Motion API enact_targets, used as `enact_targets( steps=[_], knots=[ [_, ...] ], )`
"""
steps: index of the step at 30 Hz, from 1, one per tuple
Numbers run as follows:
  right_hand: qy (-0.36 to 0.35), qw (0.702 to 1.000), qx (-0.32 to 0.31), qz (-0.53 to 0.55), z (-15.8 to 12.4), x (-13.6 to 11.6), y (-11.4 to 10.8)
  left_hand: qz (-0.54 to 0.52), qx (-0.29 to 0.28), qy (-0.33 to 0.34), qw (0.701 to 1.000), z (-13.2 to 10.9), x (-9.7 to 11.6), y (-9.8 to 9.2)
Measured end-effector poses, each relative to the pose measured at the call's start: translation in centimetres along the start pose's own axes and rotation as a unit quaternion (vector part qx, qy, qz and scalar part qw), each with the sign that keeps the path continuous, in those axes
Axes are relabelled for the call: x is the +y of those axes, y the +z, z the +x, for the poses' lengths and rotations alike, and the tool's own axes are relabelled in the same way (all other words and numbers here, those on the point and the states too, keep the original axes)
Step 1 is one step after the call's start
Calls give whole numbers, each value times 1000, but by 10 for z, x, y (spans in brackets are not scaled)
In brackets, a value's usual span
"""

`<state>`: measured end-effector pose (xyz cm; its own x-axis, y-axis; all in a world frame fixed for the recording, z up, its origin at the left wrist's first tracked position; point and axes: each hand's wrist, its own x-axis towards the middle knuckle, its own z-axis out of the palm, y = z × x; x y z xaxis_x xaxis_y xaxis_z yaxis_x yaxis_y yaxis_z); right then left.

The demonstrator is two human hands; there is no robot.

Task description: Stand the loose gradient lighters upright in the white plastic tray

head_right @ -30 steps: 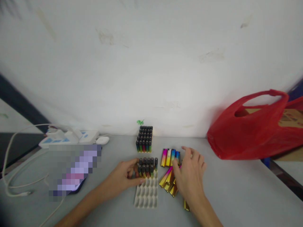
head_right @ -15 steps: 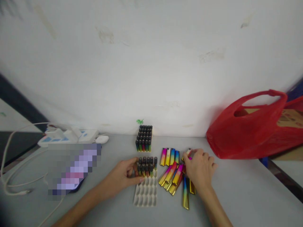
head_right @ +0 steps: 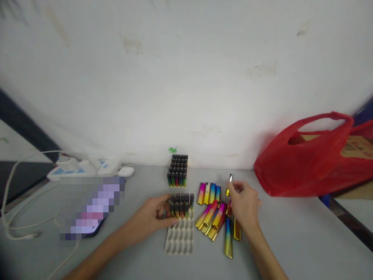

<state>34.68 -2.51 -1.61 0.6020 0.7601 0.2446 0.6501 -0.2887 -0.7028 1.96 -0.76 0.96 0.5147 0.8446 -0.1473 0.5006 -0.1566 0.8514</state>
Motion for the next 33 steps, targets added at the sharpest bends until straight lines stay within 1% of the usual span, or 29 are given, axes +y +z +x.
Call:
enact_targets(
  steps=[4, 5, 6, 7, 8, 10, 12, 13, 15, 16, 18, 22, 25, 27, 30, 32, 33],
  knots=[
    [-5, 992, -4, 126, -3, -14, -7, 0, 3, 4, 1000, -1, 0, 0],
    [-2, 985, -14, 175, -4, -18, -8, 0, 2, 5, 1000, -1, 0, 0],
    [10, 969, -26, 246, -6, -23, -9, 0, 1, 6, 1000, 0, 0, 0],
    [28, 946, -44, 320, -7, -27, -10, 0, 1, 5, 1000, 0, 0, 0],
    [49, 916, -62, 393, -9, -31, -11, -1, 0, 4, 1000, 0, 0, 0],
    [99, 848, -116, 508, -13, -38, -13, -2, 1, 2, 1000, 0, 0, 1],
    [145, 781, -193, 576, -16, -43, -17, -4, 2, 2, 1000, 0, 0, 1],
    [160, 753, -230, 595, -18, -45, -18, -4, 1, 2, 1000, 0, 0, 1],
    [174, 715, -283, 616, -22, -48, -21, -3, -2, 3, 1000, -1, -1, 0],
    [172, 705, -295, 622, -24, -49, -21, -3, -4, 3, 1000, 0, -1, 0],
    [155, 699, -306, 627, -28, -50, -21, -2, -7, 1, 1000, 0, -1, 0],
    [120, 716, -327, 605, -35, -53, -21, -3, -7, 1, 1000, 2, -3, 0],
    [123, 712, -357, 592, -38, -55, -22, -7, -8, 2, 1000, 2, -4, 0],
    [141, 696, -383, 591, -40, -56, -21, -10, -11, 0, 1000, 2, -3, -1],
    [169, 651, -434, 599, -43, -57, -18, -3, -7, 0, 1000, 1, -1, 0],
    [168, 624, -460, 609, -46, -59, -15, 3, -1, 2, 1000, 1, 0, 0],
    [163, 617, -468, 612, -47, -59, -14, 3, 0, 3, 1000, 1, 0, 0]
  ],
)
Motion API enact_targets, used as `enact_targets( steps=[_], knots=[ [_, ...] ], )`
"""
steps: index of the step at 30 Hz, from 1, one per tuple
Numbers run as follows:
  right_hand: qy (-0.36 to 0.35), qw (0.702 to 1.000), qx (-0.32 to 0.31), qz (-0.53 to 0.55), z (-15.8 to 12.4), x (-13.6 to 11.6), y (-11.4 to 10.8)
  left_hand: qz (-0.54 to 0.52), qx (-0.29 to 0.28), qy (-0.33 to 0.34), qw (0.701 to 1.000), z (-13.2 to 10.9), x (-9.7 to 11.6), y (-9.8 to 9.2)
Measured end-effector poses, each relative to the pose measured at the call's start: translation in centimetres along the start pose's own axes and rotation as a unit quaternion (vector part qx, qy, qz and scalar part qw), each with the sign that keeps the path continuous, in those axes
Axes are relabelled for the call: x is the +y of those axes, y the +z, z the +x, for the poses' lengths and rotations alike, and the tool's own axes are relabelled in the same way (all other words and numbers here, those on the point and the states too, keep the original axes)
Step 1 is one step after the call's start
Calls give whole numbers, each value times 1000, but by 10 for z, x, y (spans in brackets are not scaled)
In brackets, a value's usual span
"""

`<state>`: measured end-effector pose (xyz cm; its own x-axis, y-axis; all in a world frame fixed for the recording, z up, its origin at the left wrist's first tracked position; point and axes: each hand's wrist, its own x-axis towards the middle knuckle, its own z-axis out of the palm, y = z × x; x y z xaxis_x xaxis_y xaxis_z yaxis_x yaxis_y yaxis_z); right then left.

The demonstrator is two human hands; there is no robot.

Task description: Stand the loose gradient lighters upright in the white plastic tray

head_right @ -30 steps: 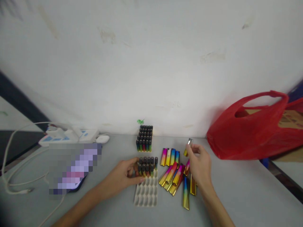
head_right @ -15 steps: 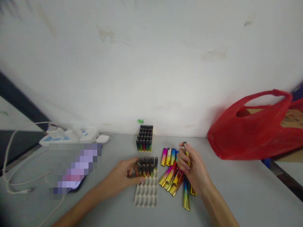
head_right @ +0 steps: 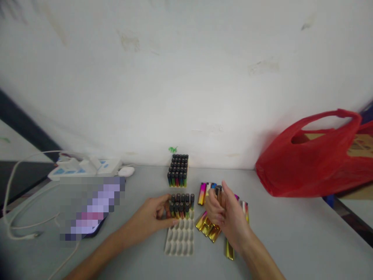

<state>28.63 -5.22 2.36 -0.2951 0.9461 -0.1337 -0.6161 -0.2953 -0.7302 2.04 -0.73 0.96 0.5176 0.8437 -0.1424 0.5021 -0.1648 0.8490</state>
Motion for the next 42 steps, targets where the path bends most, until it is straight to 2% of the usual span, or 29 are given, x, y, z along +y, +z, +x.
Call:
enact_targets(
  steps=[7, 18, 22, 32, 42],
  knots=[
    [-4, 1000, -7, -18, 0, 5, 6, -2, -5, -3, 1000, 1, -2, 0],
    [25, 999, 19, -41, -3, 19, 4, -2, 1, -4, 1000, -1, 2, 0],
    [6, 998, 28, -47, -3, 22, 9, 0, 1, -4, 1000, -1, 2, 0],
    [18, 999, -1, -34, -2, 17, 9, 0, -6, -4, 1000, 1, -3, 0],
    [28, 997, 36, -55, -4, 22, 9, -5, -7, -4, 1000, 0, -1, 0]
  ],
)
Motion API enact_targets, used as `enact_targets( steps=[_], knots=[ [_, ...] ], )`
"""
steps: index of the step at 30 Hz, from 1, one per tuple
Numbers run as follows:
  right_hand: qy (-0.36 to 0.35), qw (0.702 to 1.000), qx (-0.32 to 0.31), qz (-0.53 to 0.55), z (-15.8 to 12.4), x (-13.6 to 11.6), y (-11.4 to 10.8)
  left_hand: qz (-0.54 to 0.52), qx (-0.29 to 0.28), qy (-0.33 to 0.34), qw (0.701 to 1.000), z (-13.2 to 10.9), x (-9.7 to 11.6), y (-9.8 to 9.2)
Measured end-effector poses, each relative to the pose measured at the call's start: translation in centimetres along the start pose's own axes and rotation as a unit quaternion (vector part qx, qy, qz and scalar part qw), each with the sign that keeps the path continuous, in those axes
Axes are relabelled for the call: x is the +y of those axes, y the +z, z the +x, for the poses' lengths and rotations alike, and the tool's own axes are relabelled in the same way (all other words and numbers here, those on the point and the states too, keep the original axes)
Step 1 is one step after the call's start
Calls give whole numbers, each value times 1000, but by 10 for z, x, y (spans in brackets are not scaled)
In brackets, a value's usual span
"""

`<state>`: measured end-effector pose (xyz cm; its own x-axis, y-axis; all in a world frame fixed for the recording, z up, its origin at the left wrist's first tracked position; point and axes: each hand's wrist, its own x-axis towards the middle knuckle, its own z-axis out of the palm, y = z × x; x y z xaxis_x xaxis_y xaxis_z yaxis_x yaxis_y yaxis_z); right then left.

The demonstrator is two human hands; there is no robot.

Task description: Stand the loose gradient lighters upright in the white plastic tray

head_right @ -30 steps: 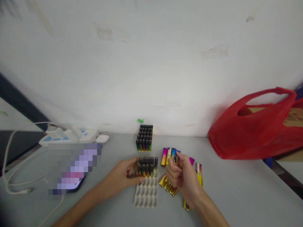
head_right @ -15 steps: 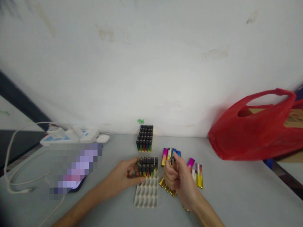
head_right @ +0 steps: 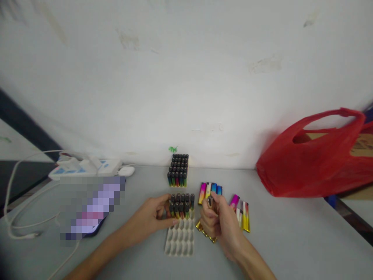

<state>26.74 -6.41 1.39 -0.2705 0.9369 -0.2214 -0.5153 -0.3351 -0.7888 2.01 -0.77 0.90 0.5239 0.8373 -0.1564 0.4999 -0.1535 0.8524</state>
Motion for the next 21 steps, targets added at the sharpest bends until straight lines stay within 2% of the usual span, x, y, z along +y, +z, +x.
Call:
enact_targets(
  steps=[14, 18, 21],
  knots=[
    [-8, 1000, 3, -17, 0, -2, 5, 0, 6, -1, 1000, 0, 1, 0],
    [-78, 993, 42, -73, -2, -2, 8, 1, -1, 2, 1000, 2, -2, 0],
    [-148, 974, 72, -155, -3, -2, 7, 6, 1, 0, 1000, 1, -3, -1]
  ],
)
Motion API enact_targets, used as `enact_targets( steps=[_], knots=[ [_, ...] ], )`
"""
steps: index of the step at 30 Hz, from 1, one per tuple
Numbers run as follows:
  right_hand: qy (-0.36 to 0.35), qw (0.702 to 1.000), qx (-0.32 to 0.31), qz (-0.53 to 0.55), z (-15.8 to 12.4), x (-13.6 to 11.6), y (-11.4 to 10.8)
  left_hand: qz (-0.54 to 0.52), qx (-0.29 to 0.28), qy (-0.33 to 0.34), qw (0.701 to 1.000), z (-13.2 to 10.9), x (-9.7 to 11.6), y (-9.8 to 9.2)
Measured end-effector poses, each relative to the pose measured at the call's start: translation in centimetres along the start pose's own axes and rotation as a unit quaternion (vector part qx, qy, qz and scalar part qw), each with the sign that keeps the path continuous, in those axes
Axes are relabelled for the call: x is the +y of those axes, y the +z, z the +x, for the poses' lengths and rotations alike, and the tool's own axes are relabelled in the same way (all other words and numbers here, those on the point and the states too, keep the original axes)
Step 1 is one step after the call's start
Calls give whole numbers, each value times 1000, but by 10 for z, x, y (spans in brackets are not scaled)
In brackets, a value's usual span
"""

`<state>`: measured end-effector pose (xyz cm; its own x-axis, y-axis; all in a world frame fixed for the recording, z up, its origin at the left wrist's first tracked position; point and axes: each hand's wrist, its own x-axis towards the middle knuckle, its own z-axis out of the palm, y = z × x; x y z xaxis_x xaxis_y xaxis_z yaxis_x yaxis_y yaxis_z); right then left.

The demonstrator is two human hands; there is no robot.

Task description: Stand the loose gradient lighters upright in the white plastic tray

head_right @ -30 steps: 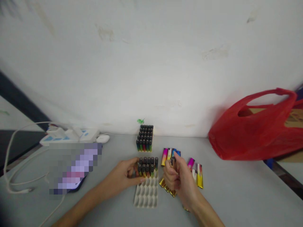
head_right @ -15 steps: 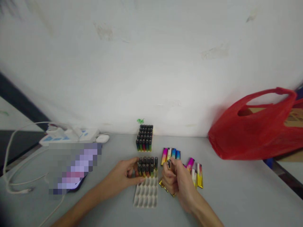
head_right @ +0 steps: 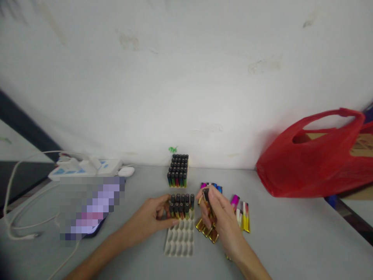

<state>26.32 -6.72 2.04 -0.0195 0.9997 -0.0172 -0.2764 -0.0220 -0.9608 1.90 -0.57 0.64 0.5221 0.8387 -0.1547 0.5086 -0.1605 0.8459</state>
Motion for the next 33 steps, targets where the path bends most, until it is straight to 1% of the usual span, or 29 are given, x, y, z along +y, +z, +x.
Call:
enact_targets(
  steps=[4, 6, 10, 12, 14, 16, 18, 21, 25, 29, 33],
  knots=[
    [-100, 988, 5, -114, 1, -1, -3, 3, 6, 1, 1000, -1, 1, 0],
    [-131, 979, 5, -154, 3, -1, -4, 5, 7, 2, 1000, -1, 2, 0],
    [-128, 972, 27, -194, 3, -2, -5, -1, 4, 3, 1000, 0, 2, 0],
    [-134, 962, 26, -235, 0, -2, -5, -4, 1, 6, 1000, 0, 1, 0],
    [-160, 939, 18, -306, -3, -2, -5, -6, 4, 6, 1000, 0, 2, 1],
    [-199, 907, 9, -371, -5, -3, -4, -7, 9, 4, 1000, 0, 2, 1],
    [-235, 882, 2, -409, -6, -2, -4, -5, 10, 3, 1000, 0, 3, 1],
    [-274, 858, -3, -436, -6, -1, -5, -4, 6, 3, 1000, -1, 4, 0],
    [-299, 838, -18, -456, -4, -2, -6, -4, 4, 3, 1000, 0, 3, 0],
    [-294, 830, -33, -472, -5, -7, -5, -7, 2, 3, 1000, 0, 3, 0],
    [-279, 837, -41, -469, -6, -8, -4, -7, 1, 3, 1000, -2, 7, 0]
  ],
)
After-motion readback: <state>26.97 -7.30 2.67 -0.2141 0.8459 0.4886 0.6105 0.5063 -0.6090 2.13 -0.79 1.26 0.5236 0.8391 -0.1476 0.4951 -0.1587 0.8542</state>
